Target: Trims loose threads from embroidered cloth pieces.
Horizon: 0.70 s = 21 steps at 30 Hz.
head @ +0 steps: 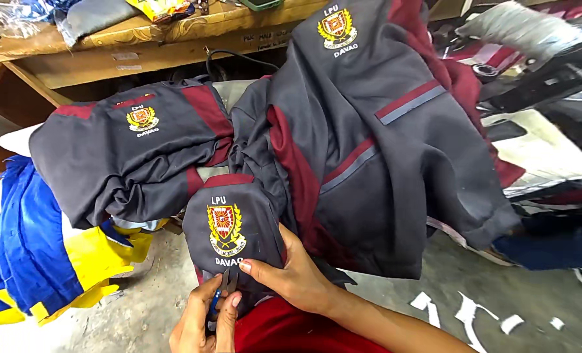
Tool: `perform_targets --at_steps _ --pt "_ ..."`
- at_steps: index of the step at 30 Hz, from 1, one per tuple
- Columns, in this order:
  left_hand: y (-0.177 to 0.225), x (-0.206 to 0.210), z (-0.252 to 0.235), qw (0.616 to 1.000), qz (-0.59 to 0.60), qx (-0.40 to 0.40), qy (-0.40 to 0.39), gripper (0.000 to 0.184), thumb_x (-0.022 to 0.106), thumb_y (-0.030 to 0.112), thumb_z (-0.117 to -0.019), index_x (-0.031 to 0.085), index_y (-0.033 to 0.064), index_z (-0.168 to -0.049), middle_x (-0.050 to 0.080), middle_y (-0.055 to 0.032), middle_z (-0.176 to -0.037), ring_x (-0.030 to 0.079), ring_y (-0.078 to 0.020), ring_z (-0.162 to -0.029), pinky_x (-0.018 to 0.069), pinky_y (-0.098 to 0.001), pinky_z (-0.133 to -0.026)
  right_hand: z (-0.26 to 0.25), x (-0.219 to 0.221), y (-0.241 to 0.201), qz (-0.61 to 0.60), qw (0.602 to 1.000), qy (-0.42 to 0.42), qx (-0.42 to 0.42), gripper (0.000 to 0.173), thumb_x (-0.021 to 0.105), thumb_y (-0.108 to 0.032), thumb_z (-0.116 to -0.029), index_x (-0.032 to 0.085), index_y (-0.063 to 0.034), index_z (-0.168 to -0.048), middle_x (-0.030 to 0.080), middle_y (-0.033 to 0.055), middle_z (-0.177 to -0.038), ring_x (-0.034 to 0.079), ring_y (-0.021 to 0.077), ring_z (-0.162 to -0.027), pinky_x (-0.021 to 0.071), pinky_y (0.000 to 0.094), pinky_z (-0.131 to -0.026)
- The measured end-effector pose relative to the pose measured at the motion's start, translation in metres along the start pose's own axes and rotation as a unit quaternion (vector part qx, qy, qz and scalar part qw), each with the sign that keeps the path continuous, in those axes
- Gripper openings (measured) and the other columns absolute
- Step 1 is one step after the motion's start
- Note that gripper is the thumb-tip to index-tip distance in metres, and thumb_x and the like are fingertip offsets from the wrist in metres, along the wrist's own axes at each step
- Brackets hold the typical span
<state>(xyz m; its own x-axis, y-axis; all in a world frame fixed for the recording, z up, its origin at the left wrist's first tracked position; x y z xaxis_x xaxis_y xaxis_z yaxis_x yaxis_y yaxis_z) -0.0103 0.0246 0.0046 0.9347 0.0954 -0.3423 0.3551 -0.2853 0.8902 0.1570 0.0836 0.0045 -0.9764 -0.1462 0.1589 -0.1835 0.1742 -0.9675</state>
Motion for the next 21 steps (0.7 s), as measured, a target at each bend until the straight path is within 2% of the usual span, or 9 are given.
perform_targets --at_steps 14,21 --pt "-0.0037 0.0010 -0.0030 0.999 0.032 -0.015 -0.003 0.026 0.069 0.012 -0.0970 0.063 -0.0071 -0.115 0.072 -0.0035 -0.087 0.068 -0.0033 -0.066 0.0597 -0.0183 -0.059 -0.0018 0.0005 -0.0005 0.019 1.000 0.007 -0.002 0.062 0.074 0.001 -0.0848 0.046 0.0130 -0.139 0.066 0.0074 -0.128 0.063 0.0025 -0.118 0.0514 0.0191 -0.104" --pt "0.0034 0.0014 -0.0018 0.999 -0.047 -0.014 0.005 0.029 0.069 0.010 -0.0965 0.064 -0.0127 -0.113 0.072 -0.0097 -0.090 0.068 -0.0043 -0.068 0.0606 -0.0200 -0.065 0.0032 0.0022 0.0002 0.028 0.999 0.029 -0.024 0.062 0.074 0.001 -0.0846 0.046 0.0143 -0.138 0.066 0.0088 -0.126 0.063 0.0030 -0.117 0.0520 0.0193 -0.103"
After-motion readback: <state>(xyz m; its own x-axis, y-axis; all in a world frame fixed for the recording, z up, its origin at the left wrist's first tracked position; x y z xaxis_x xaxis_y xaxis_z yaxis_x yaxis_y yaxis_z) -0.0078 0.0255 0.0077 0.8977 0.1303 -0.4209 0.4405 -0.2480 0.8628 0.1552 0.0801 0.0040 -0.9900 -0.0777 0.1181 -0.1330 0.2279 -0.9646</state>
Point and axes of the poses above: each hand's wrist, its own z-axis away from the middle knuckle, its own x-axis out of the palm, y = z × x, the point moved 8 cm from there along -z, towards the middle knuckle
